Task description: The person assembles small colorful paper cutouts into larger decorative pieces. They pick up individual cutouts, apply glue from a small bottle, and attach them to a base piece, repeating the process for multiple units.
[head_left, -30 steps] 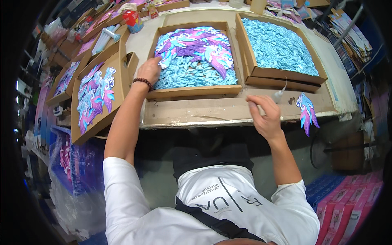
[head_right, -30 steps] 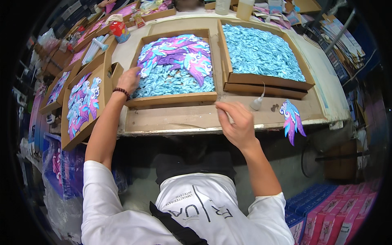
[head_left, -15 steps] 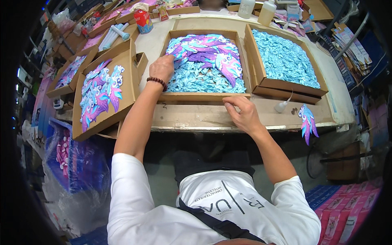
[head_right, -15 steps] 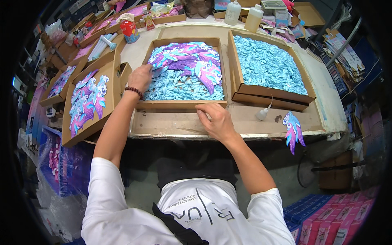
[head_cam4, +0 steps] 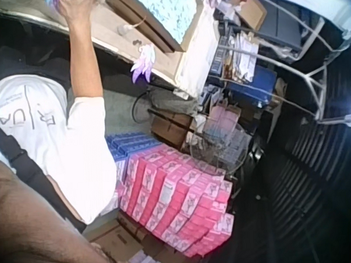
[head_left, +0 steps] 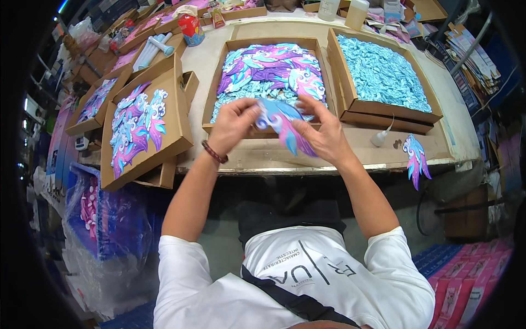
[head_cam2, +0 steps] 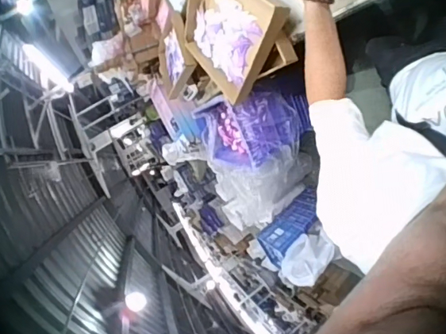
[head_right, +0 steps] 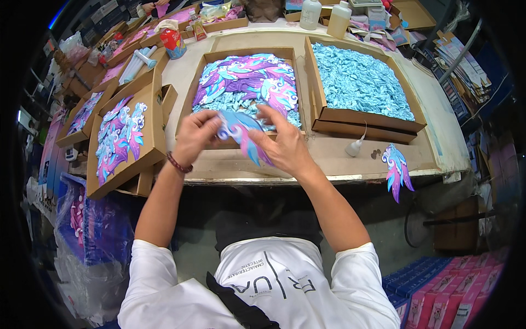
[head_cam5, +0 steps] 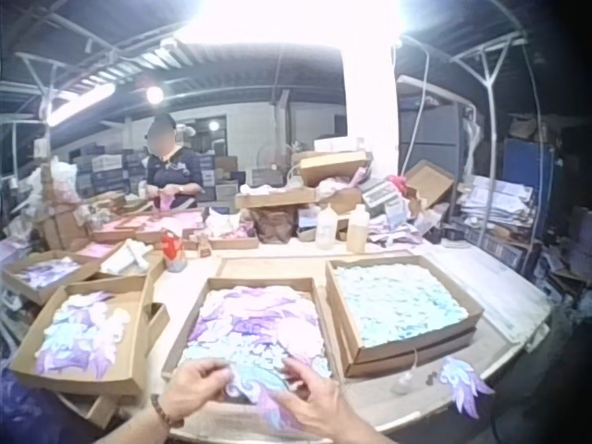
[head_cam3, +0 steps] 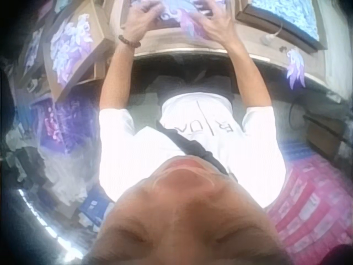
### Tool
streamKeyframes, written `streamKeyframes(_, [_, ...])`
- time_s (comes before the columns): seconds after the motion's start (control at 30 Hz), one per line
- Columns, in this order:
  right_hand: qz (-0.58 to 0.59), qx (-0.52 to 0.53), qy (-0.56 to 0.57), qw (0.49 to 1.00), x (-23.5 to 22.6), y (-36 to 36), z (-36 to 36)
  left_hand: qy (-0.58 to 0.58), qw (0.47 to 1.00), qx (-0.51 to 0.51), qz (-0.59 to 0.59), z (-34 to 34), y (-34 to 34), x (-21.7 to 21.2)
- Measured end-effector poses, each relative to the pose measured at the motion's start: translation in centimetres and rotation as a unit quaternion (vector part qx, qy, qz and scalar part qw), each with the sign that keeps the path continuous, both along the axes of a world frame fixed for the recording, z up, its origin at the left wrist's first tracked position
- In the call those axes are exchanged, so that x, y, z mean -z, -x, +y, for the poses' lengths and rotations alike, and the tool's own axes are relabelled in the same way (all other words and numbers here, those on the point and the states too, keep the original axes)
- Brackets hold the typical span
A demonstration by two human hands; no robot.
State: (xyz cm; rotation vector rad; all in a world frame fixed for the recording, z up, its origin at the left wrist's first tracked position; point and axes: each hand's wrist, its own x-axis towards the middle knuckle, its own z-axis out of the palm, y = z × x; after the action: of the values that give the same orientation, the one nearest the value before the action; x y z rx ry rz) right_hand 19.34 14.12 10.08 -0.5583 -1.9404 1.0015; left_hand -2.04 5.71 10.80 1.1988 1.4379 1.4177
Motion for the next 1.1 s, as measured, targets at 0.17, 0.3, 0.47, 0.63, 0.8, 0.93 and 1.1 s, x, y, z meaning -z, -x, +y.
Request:
streamKeyframes(0.17, [-0.005,-0.041,0.197,0.98,1.8,-2.2,0.1,0.021,0.999,0.034,-0.019,1.2,-0.3,1.5])
streamKeyframes(0.3, [0.029,-0.034,0.277,0.96,3.3,-4.5,0.0,-0.004,0.961,-0.011,0.275,4.4,2.0,2.5])
streamKeyframes(0.47, [0.038,-0.045,0.345,0.937,4.9,-5.7,-0.8,0.074,0.866,0.017,0.494,8.2,2.0,4.3])
streamKeyframes(0.63, [0.044,-0.054,0.361,0.93,5.1,-6.6,-0.8,0.164,0.818,0.053,0.549,9.6,1.9,4.5])
streamKeyframes(0.8, [0.066,-0.064,0.382,0.92,5.4,-6.8,-0.7,0.015,0.876,-0.017,0.482,8.6,2.4,4.2])
streamKeyframes(0.93, [0.087,-0.069,0.412,0.904,5.6,-6.3,-0.4,0.028,0.998,0.028,-0.045,6.3,2.5,3.1])
streamKeyframes(1.1, [0.111,-0.096,0.438,0.887,5.0,-5.1,-0.7,-0.009,0.927,0.058,-0.369,1.4,0.1,3.8])
